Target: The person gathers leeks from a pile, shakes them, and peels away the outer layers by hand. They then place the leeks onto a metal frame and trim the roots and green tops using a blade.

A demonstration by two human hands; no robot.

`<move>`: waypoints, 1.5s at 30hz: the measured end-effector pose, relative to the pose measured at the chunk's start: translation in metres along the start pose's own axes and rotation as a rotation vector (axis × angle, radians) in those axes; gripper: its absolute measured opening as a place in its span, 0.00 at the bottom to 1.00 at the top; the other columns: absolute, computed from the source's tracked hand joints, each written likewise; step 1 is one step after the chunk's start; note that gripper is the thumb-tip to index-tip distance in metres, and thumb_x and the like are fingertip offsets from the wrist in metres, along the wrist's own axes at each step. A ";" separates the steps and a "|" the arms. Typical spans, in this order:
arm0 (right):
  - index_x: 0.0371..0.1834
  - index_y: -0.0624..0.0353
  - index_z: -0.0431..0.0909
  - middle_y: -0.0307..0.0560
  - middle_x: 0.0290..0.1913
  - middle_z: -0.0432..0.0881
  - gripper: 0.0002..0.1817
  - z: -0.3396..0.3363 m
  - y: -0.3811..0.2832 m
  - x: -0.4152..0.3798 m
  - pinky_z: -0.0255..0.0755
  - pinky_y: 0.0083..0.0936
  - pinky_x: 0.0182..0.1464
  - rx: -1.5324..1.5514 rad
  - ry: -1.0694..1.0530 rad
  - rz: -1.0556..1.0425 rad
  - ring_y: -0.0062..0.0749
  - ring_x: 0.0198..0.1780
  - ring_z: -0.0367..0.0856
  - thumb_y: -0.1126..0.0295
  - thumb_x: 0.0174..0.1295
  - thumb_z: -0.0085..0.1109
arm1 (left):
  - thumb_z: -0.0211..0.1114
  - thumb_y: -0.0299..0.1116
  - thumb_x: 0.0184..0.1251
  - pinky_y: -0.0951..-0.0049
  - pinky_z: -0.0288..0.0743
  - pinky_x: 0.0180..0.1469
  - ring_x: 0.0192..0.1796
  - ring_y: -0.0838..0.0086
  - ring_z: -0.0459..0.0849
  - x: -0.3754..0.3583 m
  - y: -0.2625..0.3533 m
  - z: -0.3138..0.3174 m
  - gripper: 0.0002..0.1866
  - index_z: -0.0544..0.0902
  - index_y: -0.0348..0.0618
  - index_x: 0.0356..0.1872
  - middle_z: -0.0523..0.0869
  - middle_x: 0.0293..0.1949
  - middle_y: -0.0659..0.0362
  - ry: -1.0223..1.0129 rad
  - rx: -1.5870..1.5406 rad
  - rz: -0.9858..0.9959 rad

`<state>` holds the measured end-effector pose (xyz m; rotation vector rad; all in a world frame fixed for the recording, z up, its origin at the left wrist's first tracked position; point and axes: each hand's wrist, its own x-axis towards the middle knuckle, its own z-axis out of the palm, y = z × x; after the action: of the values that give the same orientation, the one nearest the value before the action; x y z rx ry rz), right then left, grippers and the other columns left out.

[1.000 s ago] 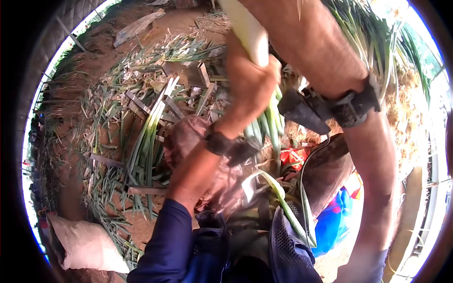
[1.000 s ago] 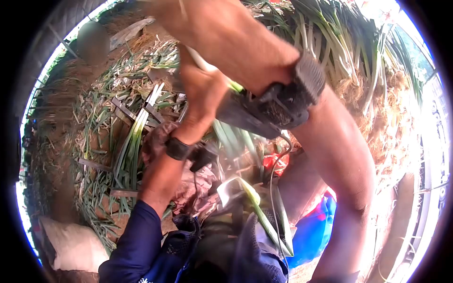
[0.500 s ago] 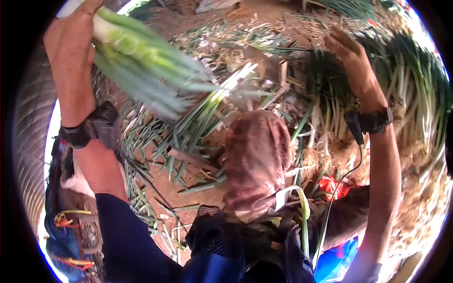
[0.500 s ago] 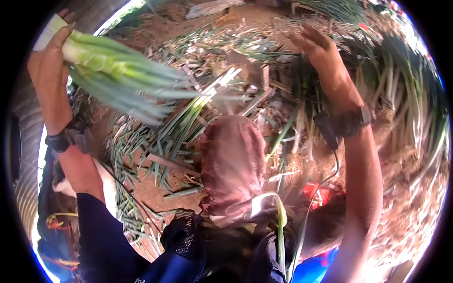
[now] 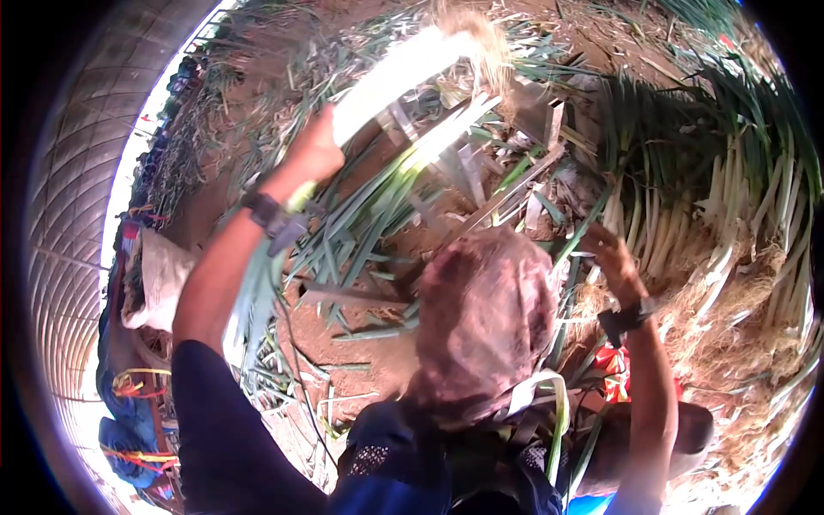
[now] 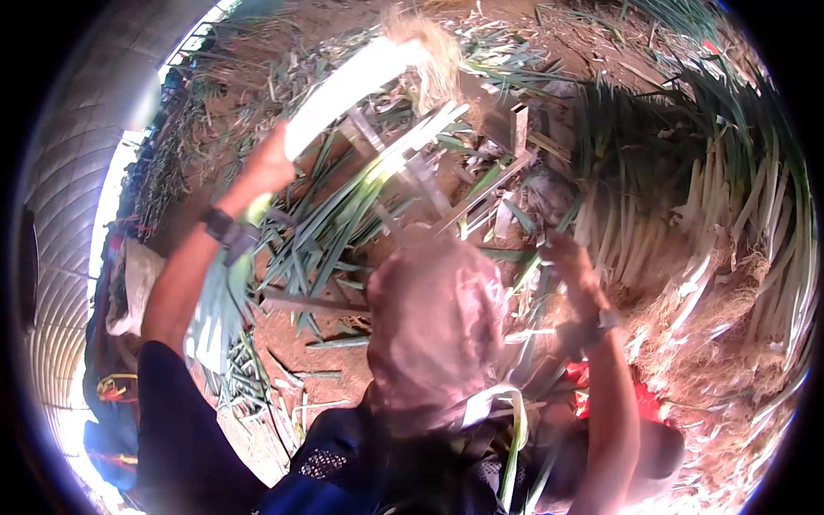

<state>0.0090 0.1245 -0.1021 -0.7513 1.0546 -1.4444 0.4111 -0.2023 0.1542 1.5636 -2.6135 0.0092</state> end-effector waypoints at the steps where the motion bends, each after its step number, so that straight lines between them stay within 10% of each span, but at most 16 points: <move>1: 0.75 0.68 0.54 0.61 0.69 0.68 0.65 -0.002 0.016 0.003 0.65 0.46 0.66 -0.320 0.054 0.048 0.50 0.66 0.72 0.27 0.45 0.65 | 0.58 0.23 0.54 0.55 0.74 0.60 0.57 0.47 0.81 0.007 0.002 0.041 0.36 0.61 0.37 0.69 0.81 0.54 0.38 0.017 -0.024 0.074; 2: 0.76 0.67 0.54 0.59 0.69 0.68 0.65 0.019 0.001 -0.003 0.68 0.44 0.65 -0.191 0.111 0.159 0.48 0.66 0.72 0.27 0.44 0.65 | 0.59 0.23 0.54 0.55 0.71 0.63 0.62 0.46 0.76 0.021 0.022 0.056 0.38 0.59 0.35 0.70 0.76 0.58 0.36 -0.279 -0.035 -0.097; 4: 0.73 0.68 0.59 0.58 0.67 0.70 0.56 -0.008 0.054 -0.009 0.70 0.38 0.63 0.042 0.035 -0.019 0.44 0.63 0.75 0.36 0.52 0.66 | 0.60 0.23 0.53 0.52 0.71 0.62 0.63 0.43 0.74 0.033 0.040 0.118 0.36 0.61 0.34 0.67 0.72 0.61 0.34 -0.260 -0.117 -0.113; 7: 0.68 0.69 0.67 0.55 0.63 0.74 0.33 -0.005 0.071 0.001 0.74 0.27 0.58 0.080 0.219 0.254 0.38 0.58 0.79 0.57 0.65 0.62 | 0.63 0.25 0.54 0.48 0.68 0.62 0.60 0.40 0.73 0.052 0.075 0.178 0.37 0.60 0.34 0.67 0.72 0.57 0.34 -0.240 -0.017 -0.002; 10: 0.71 0.68 0.63 0.53 0.65 0.73 0.42 0.005 0.086 0.010 0.71 0.34 0.62 0.076 0.224 0.356 0.39 0.61 0.78 0.48 0.62 0.62 | 0.68 0.35 0.56 0.45 0.65 0.61 0.59 0.42 0.73 0.071 0.088 0.245 0.46 0.52 0.38 0.73 0.71 0.55 0.37 -0.287 0.017 -0.048; 12: 0.73 0.65 0.59 0.53 0.66 0.73 0.63 0.020 0.083 0.026 0.69 0.39 0.63 -0.359 0.095 0.458 0.42 0.65 0.75 0.23 0.45 0.59 | 0.67 0.42 0.59 0.47 0.66 0.57 0.55 0.43 0.74 0.060 0.081 0.288 0.47 0.50 0.39 0.75 0.73 0.51 0.39 -0.084 0.165 0.062; 14: 0.62 0.61 0.77 0.44 0.47 0.84 0.24 0.031 0.119 0.030 0.75 0.22 0.48 -0.072 0.250 0.294 0.23 0.46 0.80 0.64 0.64 0.67 | 0.66 0.53 0.61 0.47 0.65 0.50 0.50 0.49 0.75 0.055 0.080 0.308 0.48 0.55 0.39 0.75 0.74 0.51 0.41 -0.078 0.267 0.134; 20: 0.69 0.68 0.68 0.51 0.61 0.79 0.30 0.071 0.096 0.097 0.73 0.25 0.56 -0.129 0.142 0.544 0.29 0.59 0.77 0.67 0.65 0.64 | 0.53 0.53 0.73 0.33 0.54 0.67 0.63 0.41 0.71 0.054 0.085 0.298 0.39 0.53 0.40 0.76 0.58 0.74 0.41 -0.142 0.179 0.099; 29: 0.73 0.69 0.59 0.59 0.68 0.70 0.40 0.084 0.059 0.157 0.67 0.35 0.68 0.394 -0.274 -0.098 0.44 0.65 0.74 0.55 0.65 0.63 | 0.53 0.65 0.66 0.24 0.50 0.67 0.72 0.37 0.59 0.054 0.079 0.317 0.48 0.57 0.33 0.73 0.49 0.77 0.43 -0.139 0.203 0.091; 32: 0.75 0.68 0.54 0.62 0.70 0.66 0.46 0.106 0.040 0.199 0.64 0.39 0.70 0.136 0.002 0.105 0.48 0.67 0.72 0.50 0.63 0.64 | 0.57 0.57 0.68 0.31 0.48 0.72 0.74 0.40 0.56 0.056 0.079 0.308 0.43 0.60 0.31 0.72 0.51 0.77 0.42 -0.133 0.118 0.098; 34: 0.77 0.67 0.50 0.61 0.70 0.66 0.50 0.102 0.094 0.233 0.62 0.36 0.72 0.500 0.003 0.043 0.47 0.69 0.69 0.49 0.61 0.66 | 0.58 0.50 0.69 0.33 0.48 0.72 0.75 0.41 0.57 0.062 0.081 0.299 0.39 0.61 0.31 0.72 0.52 0.77 0.43 -0.084 0.076 0.103; 36: 0.70 0.69 0.61 0.58 0.61 0.75 0.44 0.127 0.062 0.275 0.64 0.33 0.69 0.342 0.104 0.471 0.43 0.63 0.73 0.50 0.60 0.68 | 0.57 0.31 0.70 0.36 0.49 0.74 0.76 0.45 0.58 0.058 0.087 0.304 0.31 0.62 0.31 0.72 0.51 0.78 0.44 -0.043 0.067 0.166; 38: 0.49 0.64 0.77 0.49 0.45 0.81 0.23 0.132 0.067 0.294 0.71 0.31 0.60 0.557 0.138 0.566 0.36 0.48 0.76 0.58 0.60 0.72 | 0.56 0.32 0.71 0.38 0.49 0.75 0.77 0.47 0.56 0.034 0.086 0.344 0.32 0.60 0.30 0.73 0.51 0.78 0.44 -0.045 0.248 0.293; 40: 0.52 0.63 0.78 0.50 0.44 0.80 0.28 0.128 0.115 0.312 0.76 0.37 0.47 0.665 0.015 0.421 0.39 0.41 0.77 0.53 0.58 0.71 | 0.57 0.35 0.73 0.40 0.50 0.75 0.77 0.49 0.56 0.027 0.075 0.368 0.33 0.58 0.35 0.75 0.55 0.77 0.44 0.288 0.503 0.422; 45: 0.49 0.64 0.79 0.50 0.43 0.83 0.19 0.129 0.090 0.314 0.79 0.32 0.52 0.849 0.217 0.634 0.40 0.45 0.81 0.70 0.57 0.74 | 0.63 0.39 0.68 0.60 0.63 0.72 0.73 0.56 0.66 0.055 0.074 0.260 0.33 0.65 0.42 0.72 0.68 0.71 0.46 -0.280 -0.556 0.156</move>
<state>0.1123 -0.2041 -0.1691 0.3346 0.6355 -1.2441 0.3001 -0.2299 -0.0964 1.2297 -2.5920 -0.8996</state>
